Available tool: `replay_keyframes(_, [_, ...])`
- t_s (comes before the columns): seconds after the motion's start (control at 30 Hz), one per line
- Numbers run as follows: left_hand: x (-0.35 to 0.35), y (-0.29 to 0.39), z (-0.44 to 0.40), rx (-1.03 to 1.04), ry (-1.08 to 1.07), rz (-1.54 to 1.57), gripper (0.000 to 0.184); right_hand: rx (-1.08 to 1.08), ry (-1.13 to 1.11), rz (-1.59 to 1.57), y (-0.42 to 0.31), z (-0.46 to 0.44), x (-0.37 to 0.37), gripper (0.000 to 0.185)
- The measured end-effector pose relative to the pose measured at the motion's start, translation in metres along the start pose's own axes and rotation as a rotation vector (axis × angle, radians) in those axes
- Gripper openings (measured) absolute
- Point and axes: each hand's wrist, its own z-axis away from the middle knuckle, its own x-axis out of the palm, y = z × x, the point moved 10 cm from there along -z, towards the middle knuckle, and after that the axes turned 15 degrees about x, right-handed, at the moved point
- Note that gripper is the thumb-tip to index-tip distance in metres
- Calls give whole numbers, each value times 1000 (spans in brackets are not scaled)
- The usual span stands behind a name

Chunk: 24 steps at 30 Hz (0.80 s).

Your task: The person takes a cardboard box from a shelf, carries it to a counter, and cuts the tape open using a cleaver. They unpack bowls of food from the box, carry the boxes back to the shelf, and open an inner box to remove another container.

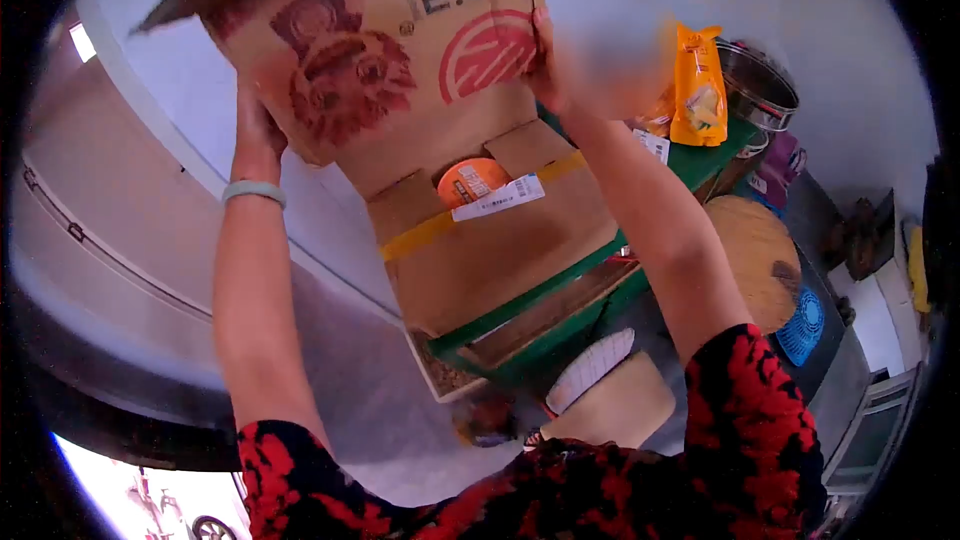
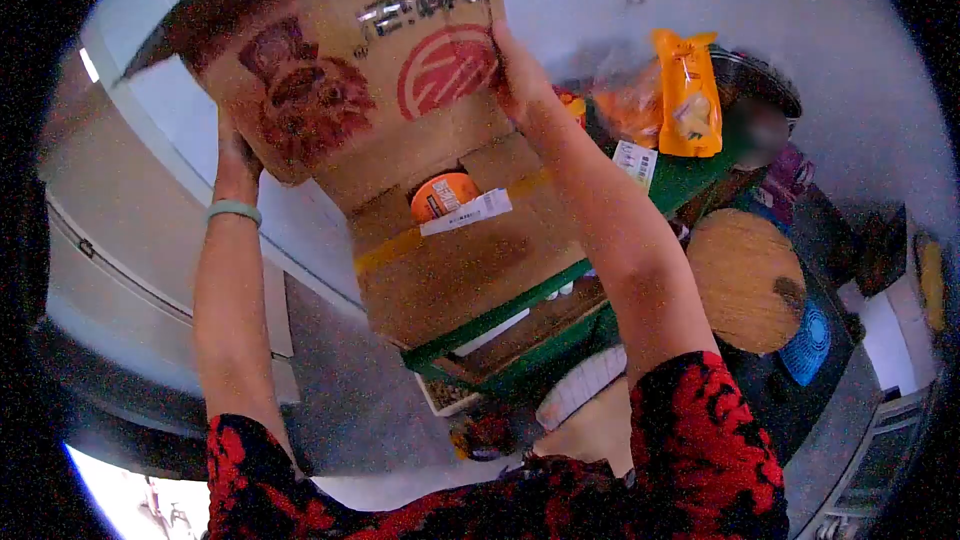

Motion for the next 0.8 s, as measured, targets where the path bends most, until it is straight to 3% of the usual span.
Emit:
replay_keyframes(0.07, [-12, -17, -10, -20, -11, 12, 54, -9, 2, -1, 5, -7, -4, 43])
replay_keyframes(0.17, [19, 2, 9, 113, -10, 35, 59, -2, 40, 67, 5, -18, -13, 46])
replay_keyframes(0.27, [4, 28, 21, 514, 3, -363, 66, -20, 53, 167, 3, -25, -15, 47])
replay_keyframes(0.3, [31, 39, 46, 665, -38, -1036, 79, -7, 37, 209, 5, -33, -22, 47])
replay_keyframes(0.43, [42, 17, 44, 607, -155, -757, 89, 100, 147, 102, 13, 14, -23, 46])
replay_keyframes(0.53, [36, 1, 33, 516, -157, -656, 88, 137, -143, 846, 47, 22, -27, 36])
replay_keyframes(0.63, [41, 0, 37, 516, -130, -759, 91, -239, -342, 1308, 85, 57, 25, 31])
replay_keyframes(0.73, [44, -1, 36, 560, -126, -802, 92, -22, -339, 1924, 136, 42, 28, 30])
replay_keyframes(0.8, [42, -4, 35, 583, -131, -785, 92, 34, -435, 2123, 156, 34, 28, 28])
